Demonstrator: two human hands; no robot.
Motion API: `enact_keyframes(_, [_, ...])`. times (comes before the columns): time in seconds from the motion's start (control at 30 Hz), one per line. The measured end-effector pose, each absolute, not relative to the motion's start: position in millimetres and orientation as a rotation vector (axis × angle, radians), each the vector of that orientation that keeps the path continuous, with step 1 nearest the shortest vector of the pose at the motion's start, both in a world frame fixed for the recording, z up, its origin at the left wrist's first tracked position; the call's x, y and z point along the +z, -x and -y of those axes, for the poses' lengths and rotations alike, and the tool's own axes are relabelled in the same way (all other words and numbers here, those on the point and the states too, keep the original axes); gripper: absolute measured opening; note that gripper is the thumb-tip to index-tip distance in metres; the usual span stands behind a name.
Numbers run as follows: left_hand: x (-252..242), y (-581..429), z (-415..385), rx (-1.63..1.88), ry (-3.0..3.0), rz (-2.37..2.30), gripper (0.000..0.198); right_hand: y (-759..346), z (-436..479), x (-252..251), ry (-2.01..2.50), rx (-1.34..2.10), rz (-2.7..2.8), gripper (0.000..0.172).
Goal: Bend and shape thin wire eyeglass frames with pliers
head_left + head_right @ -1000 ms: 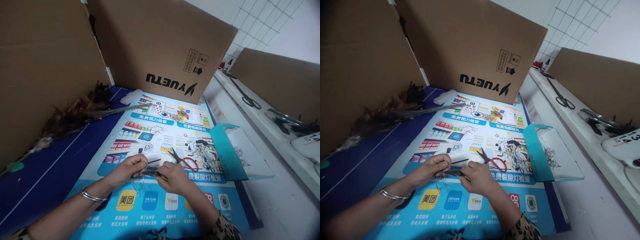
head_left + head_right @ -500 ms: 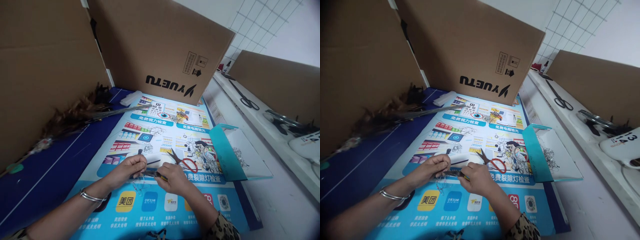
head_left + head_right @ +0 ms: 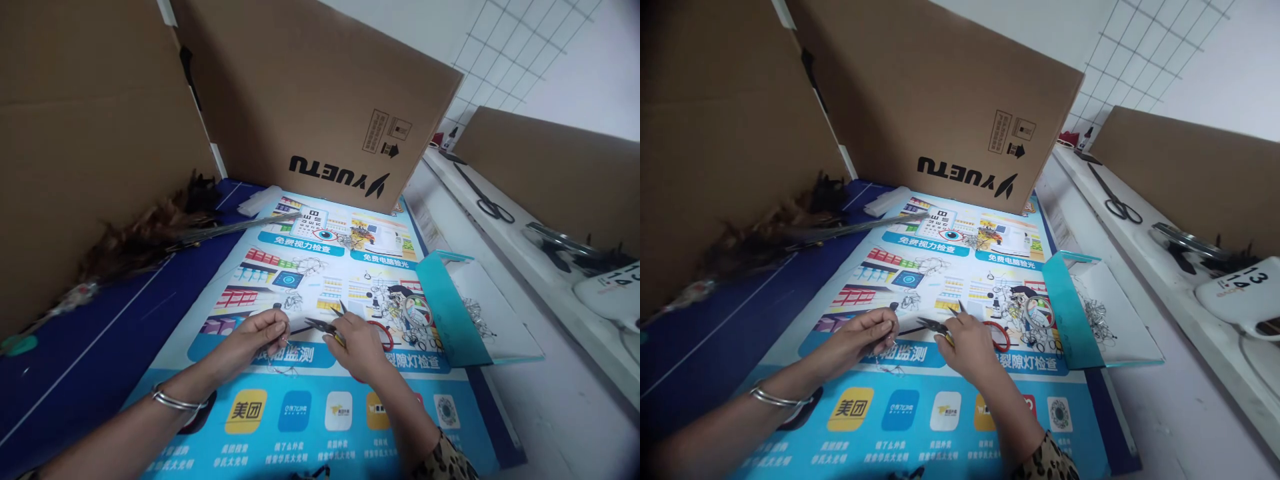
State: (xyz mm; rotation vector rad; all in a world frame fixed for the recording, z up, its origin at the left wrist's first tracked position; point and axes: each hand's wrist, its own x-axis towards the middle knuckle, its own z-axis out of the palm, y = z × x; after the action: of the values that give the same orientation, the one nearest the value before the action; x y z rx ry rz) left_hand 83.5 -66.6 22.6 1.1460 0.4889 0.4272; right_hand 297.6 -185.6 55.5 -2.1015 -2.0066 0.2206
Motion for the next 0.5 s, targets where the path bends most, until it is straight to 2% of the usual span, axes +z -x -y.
enact_keyframes(0.5, [25.9,-84.2,68.3,0.390,-1.147,-0.439,0.020,-290.5,184.5,50.6,2.211,-0.031,2.078,0.021])
